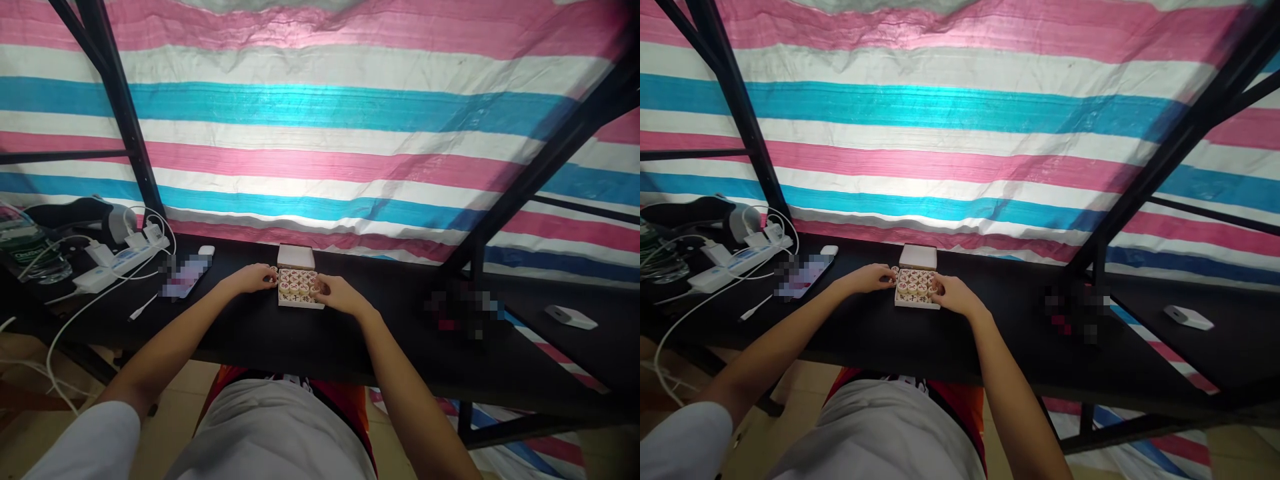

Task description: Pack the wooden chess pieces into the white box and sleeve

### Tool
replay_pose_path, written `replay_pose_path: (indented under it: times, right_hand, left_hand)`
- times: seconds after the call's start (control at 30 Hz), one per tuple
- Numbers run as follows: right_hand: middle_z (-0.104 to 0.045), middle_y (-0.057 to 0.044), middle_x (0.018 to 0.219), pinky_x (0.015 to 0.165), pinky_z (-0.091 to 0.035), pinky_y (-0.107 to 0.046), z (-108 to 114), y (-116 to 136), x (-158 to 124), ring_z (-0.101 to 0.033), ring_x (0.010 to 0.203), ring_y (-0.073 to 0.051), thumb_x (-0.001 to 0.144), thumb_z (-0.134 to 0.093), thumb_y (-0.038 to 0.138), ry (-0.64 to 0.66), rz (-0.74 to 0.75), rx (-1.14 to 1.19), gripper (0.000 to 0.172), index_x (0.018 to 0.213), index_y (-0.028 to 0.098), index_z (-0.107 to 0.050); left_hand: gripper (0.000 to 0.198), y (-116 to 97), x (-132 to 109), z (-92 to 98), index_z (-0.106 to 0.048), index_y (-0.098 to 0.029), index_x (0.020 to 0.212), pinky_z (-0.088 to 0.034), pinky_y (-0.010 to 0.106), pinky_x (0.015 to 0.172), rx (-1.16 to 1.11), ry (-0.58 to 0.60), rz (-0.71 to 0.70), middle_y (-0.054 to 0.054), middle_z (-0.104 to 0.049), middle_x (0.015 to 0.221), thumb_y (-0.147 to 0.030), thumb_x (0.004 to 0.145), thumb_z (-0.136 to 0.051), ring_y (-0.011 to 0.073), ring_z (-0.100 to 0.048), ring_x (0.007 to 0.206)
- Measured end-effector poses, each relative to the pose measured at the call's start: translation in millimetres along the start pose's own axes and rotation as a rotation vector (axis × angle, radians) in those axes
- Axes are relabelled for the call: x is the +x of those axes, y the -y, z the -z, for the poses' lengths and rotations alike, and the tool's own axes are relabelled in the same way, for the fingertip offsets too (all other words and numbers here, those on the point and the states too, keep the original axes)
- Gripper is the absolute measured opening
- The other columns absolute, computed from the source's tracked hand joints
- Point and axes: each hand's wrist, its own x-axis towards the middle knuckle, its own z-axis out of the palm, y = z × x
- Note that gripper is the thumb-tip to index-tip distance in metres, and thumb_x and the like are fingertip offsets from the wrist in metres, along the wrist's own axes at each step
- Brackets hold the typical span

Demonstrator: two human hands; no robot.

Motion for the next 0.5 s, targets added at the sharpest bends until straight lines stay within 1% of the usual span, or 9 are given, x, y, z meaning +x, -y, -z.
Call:
replay_pose_path:
  times: [0.17, 0.23, 0.33, 0.43, 0.5]
  right_hand:
    - [-0.046, 0.006, 0.057, 0.053, -0.033, -0.023, -3.2, -5.5, 2.3, -0.042, 0.053, -0.01, 0.073, -0.058, 0.036, 0.035, -0.046, 0.087, 0.017, 0.073, 0.019, -0.054]
    - [-0.045, 0.006, 0.056, 0.053, -0.033, -0.023, -3.5, -5.4, 2.8, -0.041, 0.052, -0.01, 0.072, -0.059, 0.038, 0.042, -0.07, 0.119, 0.019, 0.075, 0.019, -0.055]
    - [-0.045, 0.007, 0.055, 0.053, -0.033, -0.023, -2.3, -3.0, 2.8, -0.041, 0.052, -0.01, 0.073, -0.06, 0.04, 0.038, -0.078, 0.154, 0.021, 0.077, 0.019, -0.056]
    - [-0.048, 0.005, 0.057, 0.054, -0.034, -0.023, -0.9, -1.7, 3.2, -0.043, 0.054, -0.011, 0.078, -0.053, 0.041, -0.037, -0.061, 0.159, 0.023, 0.08, 0.02, -0.058]
    - [-0.049, 0.004, 0.059, 0.055, -0.034, -0.024, -0.6, -3.1, 4.0, -0.043, 0.055, -0.011, 0.081, -0.049, 0.041, -0.107, -0.071, 0.153, 0.024, 0.082, 0.02, -0.059]
  left_hand:
    - [0.028, -3.6, -0.1, 0.7, -0.067, -0.023, 0.097, -0.038, 0.022, 0.065, 0.042, 0.023, 0.021, 0.005, -0.06, 0.092, -0.04, 0.081, -0.052, 0.0171, -0.057, 0.077]
    - [0.024, -7.0, 0.1, 1.6, -0.067, -0.022, 0.093, -0.038, 0.022, 0.066, 0.059, 0.016, 0.018, 0.006, -0.06, 0.091, -0.037, 0.08, -0.052, 0.0178, -0.057, 0.078]
    - [0.018, -8.7, -0.1, 3.5, -0.067, -0.02, 0.085, -0.038, 0.023, 0.066, 0.048, 0.015, 0.001, 0.005, -0.062, 0.086, -0.029, 0.079, -0.052, 0.0178, -0.057, 0.075]
    - [0.013, -4.8, -2.7, 8.6, -0.067, -0.019, 0.079, -0.037, 0.022, 0.064, -0.014, 0.041, 0.001, 0.003, -0.064, 0.079, -0.023, 0.074, -0.054, 0.0164, -0.057, 0.07]
    - [0.013, -3.1, -5.4, 14.1, -0.067, -0.019, 0.079, -0.037, 0.022, 0.063, -0.05, 0.021, 0.011, 0.002, -0.065, 0.079, -0.023, 0.073, -0.055, 0.0158, -0.057, 0.069]
